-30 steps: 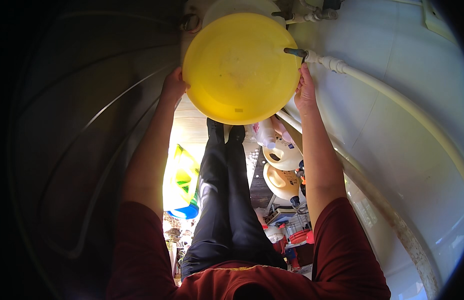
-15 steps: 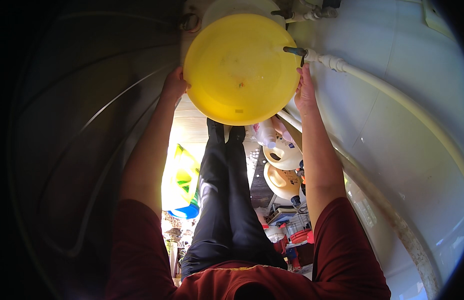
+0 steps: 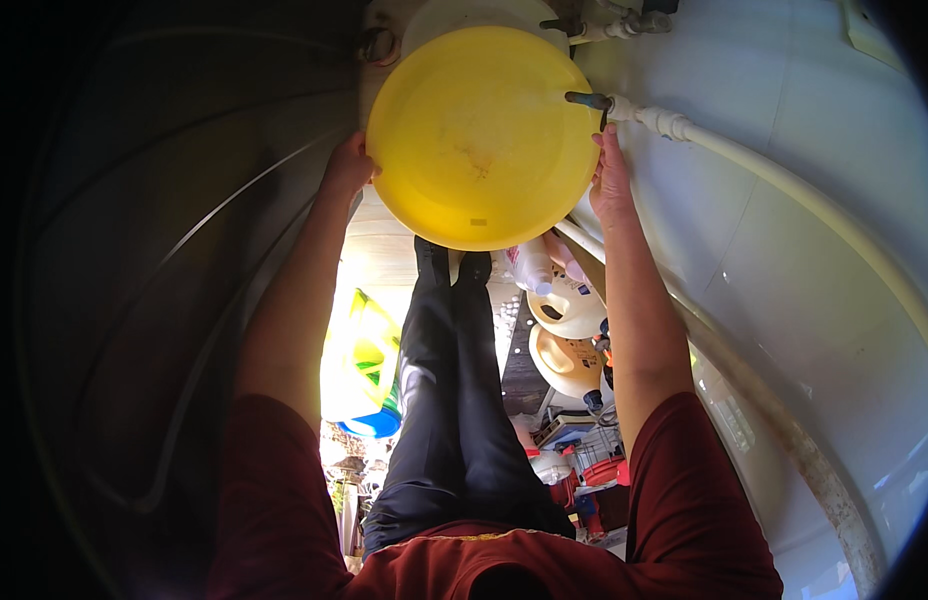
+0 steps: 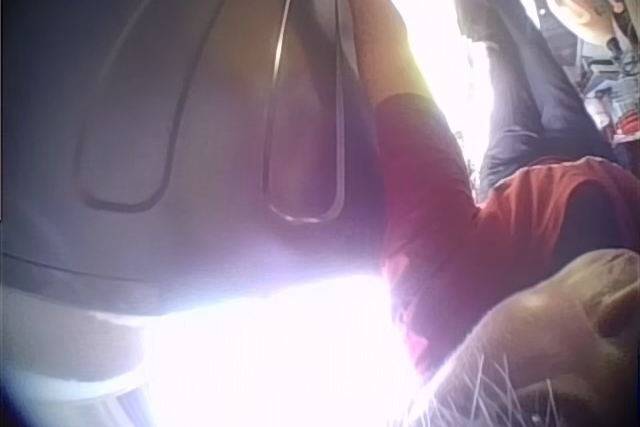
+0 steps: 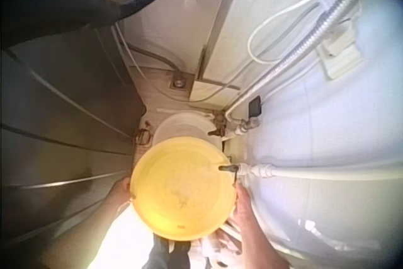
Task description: The person picks up several plastic basins of different colors from the floor, turns them over, and moves them to different locations near a washing machine.
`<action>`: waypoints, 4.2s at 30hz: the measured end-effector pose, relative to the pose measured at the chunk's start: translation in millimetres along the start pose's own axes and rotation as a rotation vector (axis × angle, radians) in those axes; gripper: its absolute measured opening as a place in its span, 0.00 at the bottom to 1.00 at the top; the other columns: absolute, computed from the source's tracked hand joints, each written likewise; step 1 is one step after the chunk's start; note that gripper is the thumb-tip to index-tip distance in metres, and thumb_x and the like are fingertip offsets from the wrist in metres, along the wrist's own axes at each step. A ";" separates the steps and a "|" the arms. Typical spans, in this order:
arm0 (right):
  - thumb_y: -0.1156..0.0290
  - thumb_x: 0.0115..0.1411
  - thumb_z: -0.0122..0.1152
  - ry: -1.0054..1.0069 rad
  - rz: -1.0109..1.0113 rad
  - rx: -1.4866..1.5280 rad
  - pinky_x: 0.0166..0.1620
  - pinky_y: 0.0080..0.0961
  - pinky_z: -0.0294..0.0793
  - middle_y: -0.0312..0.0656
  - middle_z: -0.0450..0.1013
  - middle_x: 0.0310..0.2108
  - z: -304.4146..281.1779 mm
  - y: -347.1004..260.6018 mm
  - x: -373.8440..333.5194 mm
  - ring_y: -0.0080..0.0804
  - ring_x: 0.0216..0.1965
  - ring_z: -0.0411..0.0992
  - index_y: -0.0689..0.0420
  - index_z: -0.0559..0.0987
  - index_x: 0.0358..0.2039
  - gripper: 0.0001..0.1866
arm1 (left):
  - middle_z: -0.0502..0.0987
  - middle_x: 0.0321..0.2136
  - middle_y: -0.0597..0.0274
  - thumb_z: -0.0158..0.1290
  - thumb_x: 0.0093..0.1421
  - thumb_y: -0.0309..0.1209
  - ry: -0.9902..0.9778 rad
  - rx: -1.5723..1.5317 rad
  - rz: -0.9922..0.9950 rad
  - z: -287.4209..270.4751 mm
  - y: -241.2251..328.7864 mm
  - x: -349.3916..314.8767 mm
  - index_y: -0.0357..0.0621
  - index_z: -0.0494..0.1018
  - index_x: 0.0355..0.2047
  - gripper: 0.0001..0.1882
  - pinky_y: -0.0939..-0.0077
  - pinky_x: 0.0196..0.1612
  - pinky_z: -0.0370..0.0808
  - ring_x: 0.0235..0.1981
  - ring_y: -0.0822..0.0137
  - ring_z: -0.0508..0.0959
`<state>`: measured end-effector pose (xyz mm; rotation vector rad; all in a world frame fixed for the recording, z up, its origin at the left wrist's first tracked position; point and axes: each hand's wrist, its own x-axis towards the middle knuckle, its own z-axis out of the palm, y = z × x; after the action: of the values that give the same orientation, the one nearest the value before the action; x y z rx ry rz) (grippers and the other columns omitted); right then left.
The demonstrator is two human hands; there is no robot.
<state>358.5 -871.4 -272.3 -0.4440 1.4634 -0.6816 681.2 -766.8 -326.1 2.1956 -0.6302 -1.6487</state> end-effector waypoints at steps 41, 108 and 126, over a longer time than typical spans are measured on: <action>0.61 0.45 0.63 -0.003 -0.114 0.223 0.31 0.20 0.66 0.33 0.69 0.24 -10.0 10.0 24.1 0.21 0.25 0.66 0.56 0.72 0.23 0.13 | 0.75 0.26 0.54 0.25 0.54 0.59 0.188 0.051 -0.409 8.1 12.5 27.5 0.42 0.70 0.35 0.35 0.73 0.24 0.74 0.25 0.60 0.76; 0.55 0.49 0.56 -0.103 -0.105 0.162 0.35 0.21 0.66 0.35 0.71 0.28 -8.8 6.3 16.7 0.22 0.29 0.69 0.60 0.73 0.30 0.19 | 0.73 0.22 0.61 0.49 0.42 0.18 -0.121 0.097 -0.035 -6.0 14.3 15.4 0.37 0.70 0.32 0.13 0.79 0.21 0.70 0.19 0.72 0.72; 0.42 0.44 0.57 0.126 -0.215 -0.146 0.31 0.20 0.65 0.36 0.65 0.24 -19.1 47.2 48.3 0.23 0.24 0.63 0.62 0.66 0.26 0.30 | 0.70 0.19 0.62 0.44 0.45 0.16 -0.127 0.080 -0.028 -6.3 9.1 30.9 0.39 0.67 0.37 0.17 0.83 0.16 0.63 0.15 0.75 0.67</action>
<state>345.4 -866.0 -341.1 -0.6887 1.6057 -0.7870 693.2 -790.9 -345.0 2.1763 -0.7145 -1.8182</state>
